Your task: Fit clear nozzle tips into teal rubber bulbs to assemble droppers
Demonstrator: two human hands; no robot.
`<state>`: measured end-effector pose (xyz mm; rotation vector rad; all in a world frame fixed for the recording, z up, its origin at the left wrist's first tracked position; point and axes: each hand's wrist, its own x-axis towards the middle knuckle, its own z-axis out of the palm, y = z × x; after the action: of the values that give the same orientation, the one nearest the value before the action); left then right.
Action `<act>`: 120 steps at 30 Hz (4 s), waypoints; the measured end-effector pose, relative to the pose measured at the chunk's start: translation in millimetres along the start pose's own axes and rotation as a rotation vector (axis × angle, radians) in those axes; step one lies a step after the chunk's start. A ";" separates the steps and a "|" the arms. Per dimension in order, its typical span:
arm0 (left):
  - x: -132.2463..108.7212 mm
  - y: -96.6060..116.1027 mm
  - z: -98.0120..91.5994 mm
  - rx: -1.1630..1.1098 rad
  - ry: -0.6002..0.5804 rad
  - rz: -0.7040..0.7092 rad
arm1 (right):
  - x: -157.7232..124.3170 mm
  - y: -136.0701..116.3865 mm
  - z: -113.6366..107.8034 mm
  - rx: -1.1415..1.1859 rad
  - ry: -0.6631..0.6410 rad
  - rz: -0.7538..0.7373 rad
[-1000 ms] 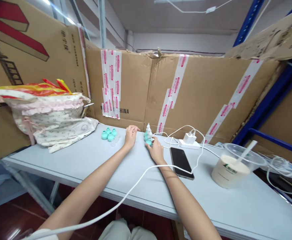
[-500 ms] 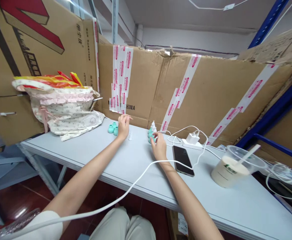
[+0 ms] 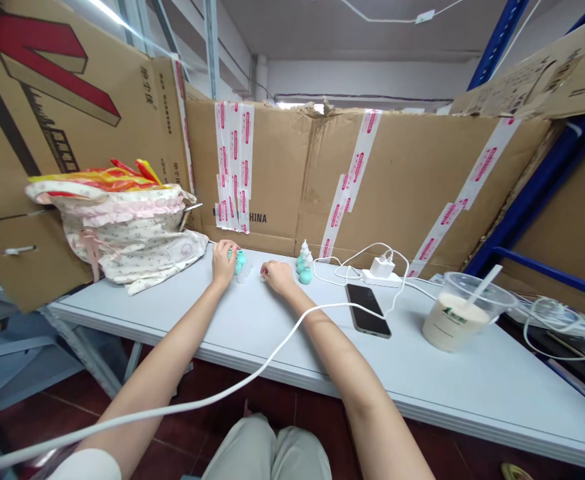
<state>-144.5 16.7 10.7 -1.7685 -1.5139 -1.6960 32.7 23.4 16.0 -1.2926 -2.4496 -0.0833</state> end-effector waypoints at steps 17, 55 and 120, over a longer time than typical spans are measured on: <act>7.6 11.4 6.8 -0.442 -0.228 -0.092 | 27.3 -1.5 5.5 1.173 0.108 0.403; 11.5 -4.5 3.6 -0.176 -0.094 -0.133 | 55.2 -23.8 10.1 -0.205 0.052 0.207; -41.6 98.6 68.8 -0.312 -0.191 0.309 | -74.7 52.7 -27.8 0.838 0.717 0.250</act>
<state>-18.0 7.7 0.3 -2.2426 -1.0068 -1.7136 121.6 -10.9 9.7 -0.9291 -1.4355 0.4248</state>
